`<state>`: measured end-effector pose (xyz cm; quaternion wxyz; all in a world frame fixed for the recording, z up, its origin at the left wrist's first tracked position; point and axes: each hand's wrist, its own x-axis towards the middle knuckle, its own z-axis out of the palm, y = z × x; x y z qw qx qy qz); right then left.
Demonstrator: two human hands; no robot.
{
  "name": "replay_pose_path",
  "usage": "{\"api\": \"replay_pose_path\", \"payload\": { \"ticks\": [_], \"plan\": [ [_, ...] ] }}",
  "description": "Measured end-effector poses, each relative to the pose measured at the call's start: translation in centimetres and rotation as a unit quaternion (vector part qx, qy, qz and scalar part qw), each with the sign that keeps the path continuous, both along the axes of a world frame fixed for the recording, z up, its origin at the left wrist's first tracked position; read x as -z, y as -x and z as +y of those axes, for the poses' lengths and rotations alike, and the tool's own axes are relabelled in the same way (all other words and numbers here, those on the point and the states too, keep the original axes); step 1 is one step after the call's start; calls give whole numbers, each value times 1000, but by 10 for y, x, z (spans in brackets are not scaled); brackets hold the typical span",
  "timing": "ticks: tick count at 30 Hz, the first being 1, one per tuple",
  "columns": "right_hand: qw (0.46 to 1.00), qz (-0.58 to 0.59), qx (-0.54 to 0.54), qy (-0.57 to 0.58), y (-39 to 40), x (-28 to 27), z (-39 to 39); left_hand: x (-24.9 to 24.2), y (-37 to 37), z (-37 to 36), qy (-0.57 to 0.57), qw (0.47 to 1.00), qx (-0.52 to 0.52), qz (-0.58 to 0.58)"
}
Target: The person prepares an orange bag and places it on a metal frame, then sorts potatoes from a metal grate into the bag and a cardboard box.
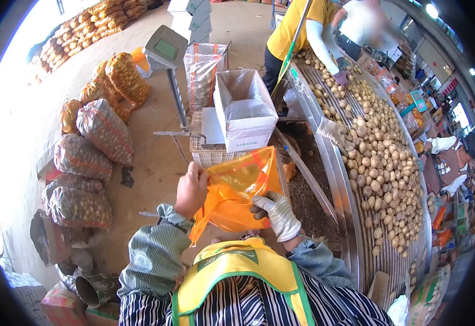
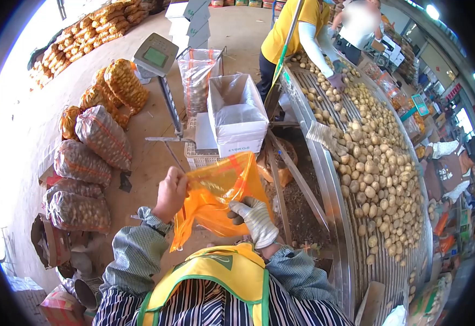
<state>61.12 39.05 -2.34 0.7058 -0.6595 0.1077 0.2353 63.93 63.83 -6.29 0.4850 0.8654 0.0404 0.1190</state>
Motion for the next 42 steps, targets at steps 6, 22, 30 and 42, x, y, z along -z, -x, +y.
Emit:
{"api": "replay_pose_path", "payload": {
  "ticks": [6,22,30,42],
  "plan": [
    [986,-98,130,18,4,-22,-28,-18,-33,33,-57,992,-73,-83],
    [913,-164,374,-23,-9,-11,-105,-61,-66,72,-255,956,116,88],
    [905,-206,371,18,-1,-33,-77,-80,-114,12,118,989,69,62],
    [991,4,-16,135,-42,57,-79,-91,-159,0,-51,979,187,59]
  ]
}}
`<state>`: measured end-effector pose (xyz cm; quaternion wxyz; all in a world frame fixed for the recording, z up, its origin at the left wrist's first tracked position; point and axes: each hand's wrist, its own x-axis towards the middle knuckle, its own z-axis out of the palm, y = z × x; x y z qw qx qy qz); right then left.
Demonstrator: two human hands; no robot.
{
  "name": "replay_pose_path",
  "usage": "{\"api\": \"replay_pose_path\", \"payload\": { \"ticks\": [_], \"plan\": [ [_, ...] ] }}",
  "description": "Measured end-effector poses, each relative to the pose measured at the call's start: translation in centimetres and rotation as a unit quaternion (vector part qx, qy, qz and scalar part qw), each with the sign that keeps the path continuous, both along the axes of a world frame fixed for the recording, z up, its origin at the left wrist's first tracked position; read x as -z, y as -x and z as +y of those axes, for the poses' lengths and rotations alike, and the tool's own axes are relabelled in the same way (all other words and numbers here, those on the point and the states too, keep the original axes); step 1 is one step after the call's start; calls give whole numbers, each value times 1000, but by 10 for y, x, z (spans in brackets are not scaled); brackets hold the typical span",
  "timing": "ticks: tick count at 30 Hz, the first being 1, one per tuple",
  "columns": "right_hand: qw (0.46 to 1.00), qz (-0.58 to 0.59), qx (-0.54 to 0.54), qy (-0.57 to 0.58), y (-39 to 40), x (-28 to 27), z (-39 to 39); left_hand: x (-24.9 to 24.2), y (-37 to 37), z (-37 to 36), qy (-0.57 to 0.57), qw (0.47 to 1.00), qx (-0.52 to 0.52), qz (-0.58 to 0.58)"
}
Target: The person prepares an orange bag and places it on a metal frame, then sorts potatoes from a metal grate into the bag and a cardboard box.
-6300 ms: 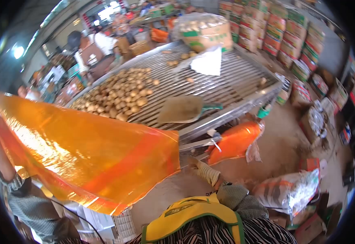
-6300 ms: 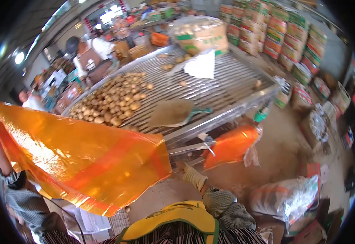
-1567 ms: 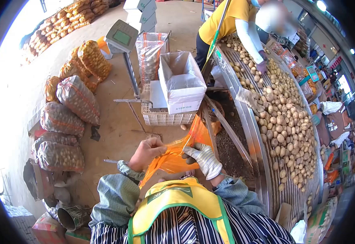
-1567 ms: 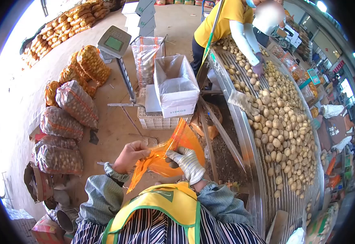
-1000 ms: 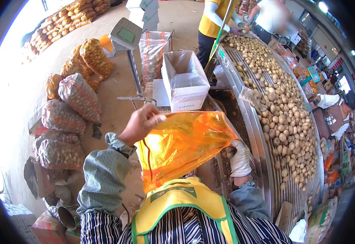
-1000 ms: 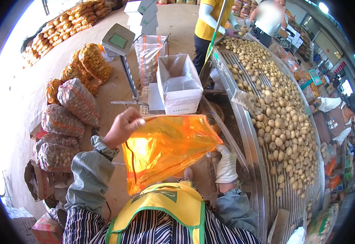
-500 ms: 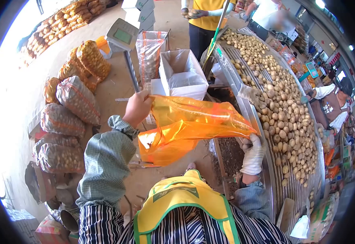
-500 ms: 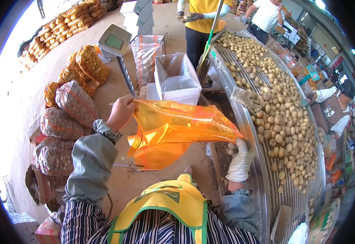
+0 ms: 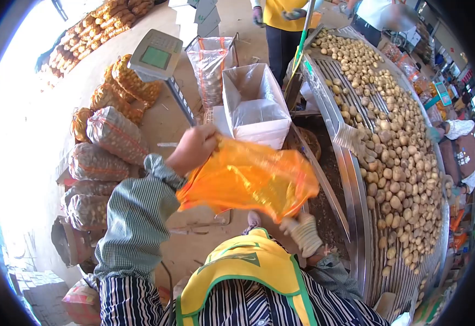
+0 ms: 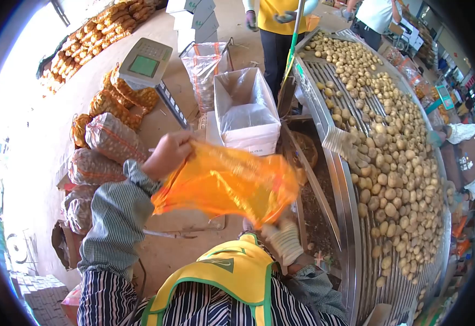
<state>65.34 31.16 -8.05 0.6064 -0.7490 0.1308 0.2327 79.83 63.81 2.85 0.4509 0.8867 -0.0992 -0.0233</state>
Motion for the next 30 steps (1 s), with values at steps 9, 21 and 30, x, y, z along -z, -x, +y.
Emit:
{"api": "replay_pose_path", "payload": {
  "ticks": [9,21,30],
  "plan": [
    [972,-108,-164,130,-97,-36,-10,50,31,13,-188,982,19,20],
    [753,-392,-480,219,-139,16,154,47,74,42,-221,973,18,62],
    [898,-257,-316,166,-105,34,187,80,112,146,-196,980,-24,35]
  ]
}}
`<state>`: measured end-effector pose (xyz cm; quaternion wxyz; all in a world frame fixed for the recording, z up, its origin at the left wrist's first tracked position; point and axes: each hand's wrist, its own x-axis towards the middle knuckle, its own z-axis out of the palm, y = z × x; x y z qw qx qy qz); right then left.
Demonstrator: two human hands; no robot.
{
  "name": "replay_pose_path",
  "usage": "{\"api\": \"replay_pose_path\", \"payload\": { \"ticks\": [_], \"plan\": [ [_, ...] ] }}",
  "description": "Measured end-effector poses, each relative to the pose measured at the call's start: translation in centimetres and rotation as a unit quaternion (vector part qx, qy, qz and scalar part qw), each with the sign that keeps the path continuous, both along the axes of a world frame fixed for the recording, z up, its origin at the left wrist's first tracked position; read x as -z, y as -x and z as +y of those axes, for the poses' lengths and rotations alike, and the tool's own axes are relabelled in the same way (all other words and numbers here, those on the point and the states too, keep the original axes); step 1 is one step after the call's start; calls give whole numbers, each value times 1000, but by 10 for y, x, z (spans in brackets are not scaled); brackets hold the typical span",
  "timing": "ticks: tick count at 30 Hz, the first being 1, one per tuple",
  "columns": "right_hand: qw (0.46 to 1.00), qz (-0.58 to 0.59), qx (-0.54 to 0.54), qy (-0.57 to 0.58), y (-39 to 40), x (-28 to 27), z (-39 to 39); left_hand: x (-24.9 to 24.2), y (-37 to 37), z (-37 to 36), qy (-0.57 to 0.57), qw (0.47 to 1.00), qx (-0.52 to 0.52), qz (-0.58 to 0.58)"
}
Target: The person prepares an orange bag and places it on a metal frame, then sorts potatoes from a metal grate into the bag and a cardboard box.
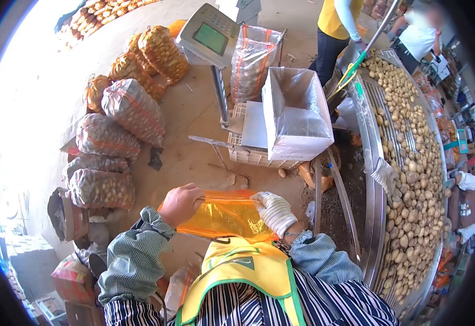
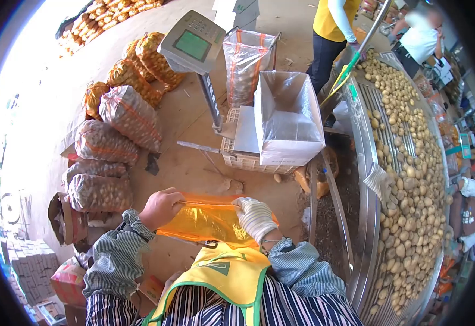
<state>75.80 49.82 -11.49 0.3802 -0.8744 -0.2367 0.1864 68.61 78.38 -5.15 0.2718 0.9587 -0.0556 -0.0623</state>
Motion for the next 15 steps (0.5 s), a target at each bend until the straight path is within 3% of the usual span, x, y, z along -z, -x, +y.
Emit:
{"api": "replay_pose_path", "payload": {
  "ticks": [4,5,7,9,10,15],
  "plan": [
    [998,-22,48,-17,18,-4,27,22,-2,38,4,995,37,-95],
    [998,-21,53,-10,21,0,33,29,-3,47,32,995,26,-86],
    [981,92,123,-117,26,8,44,41,-12,59,67,995,28,-72],
    [966,154,169,-120,19,8,47,44,-25,65,225,972,-49,51],
    [947,216,205,-123,13,7,49,45,-33,67,226,972,-44,53],
    [952,163,202,-161,-25,17,64,56,-71,77,215,965,-102,111]
  ]
}}
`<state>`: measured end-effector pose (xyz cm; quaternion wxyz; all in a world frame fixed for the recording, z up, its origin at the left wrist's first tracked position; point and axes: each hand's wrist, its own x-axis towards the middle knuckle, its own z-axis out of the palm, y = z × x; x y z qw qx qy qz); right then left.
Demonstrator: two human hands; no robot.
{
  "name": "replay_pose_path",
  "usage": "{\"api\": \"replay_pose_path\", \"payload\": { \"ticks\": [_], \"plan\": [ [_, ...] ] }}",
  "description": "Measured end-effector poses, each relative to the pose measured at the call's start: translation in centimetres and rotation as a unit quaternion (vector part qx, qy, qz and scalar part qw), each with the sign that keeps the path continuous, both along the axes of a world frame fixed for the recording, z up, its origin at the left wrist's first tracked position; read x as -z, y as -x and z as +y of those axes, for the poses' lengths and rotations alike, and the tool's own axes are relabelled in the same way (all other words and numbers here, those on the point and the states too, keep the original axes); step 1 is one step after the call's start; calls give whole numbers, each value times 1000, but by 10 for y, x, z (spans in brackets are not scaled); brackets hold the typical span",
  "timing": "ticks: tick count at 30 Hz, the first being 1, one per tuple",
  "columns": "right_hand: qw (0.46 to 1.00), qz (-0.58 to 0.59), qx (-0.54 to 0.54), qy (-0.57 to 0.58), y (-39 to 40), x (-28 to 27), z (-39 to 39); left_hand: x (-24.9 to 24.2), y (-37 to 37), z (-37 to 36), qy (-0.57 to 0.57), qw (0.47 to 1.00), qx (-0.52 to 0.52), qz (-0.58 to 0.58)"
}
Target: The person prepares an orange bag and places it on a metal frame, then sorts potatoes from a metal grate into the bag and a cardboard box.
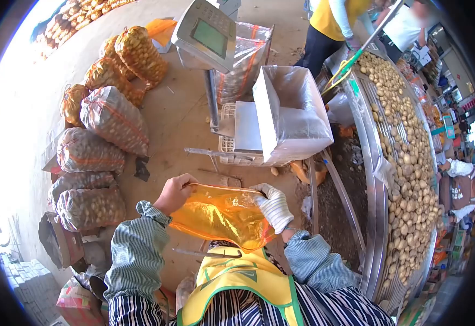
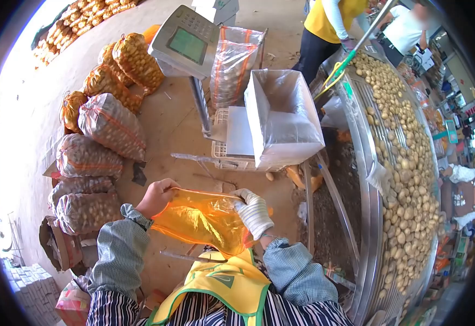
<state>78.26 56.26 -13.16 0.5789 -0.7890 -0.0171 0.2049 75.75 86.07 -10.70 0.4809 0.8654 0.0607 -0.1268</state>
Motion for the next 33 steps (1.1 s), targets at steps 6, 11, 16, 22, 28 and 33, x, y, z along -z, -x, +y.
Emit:
{"api": "replay_pose_path", "payload": {
  "ticks": [6,11,16,22,28,33],
  "plan": [
    [999,35,-30,-1,-59,49,19,35,-30,21,-24,999,-48,1],
    [997,55,-45,-36,-79,92,30,52,-52,35,-19,995,-93,35],
    [999,27,-21,-4,-87,105,44,68,-69,45,-48,996,-79,14],
    [999,-27,-5,41,-83,118,50,89,-74,54,-84,993,-81,-3],
    [990,-110,0,83,-72,132,54,100,-78,57,-78,993,-83,-43],
    [988,-117,6,99,-70,142,56,105,-84,64,-77,995,-51,-44]
  ]
}}
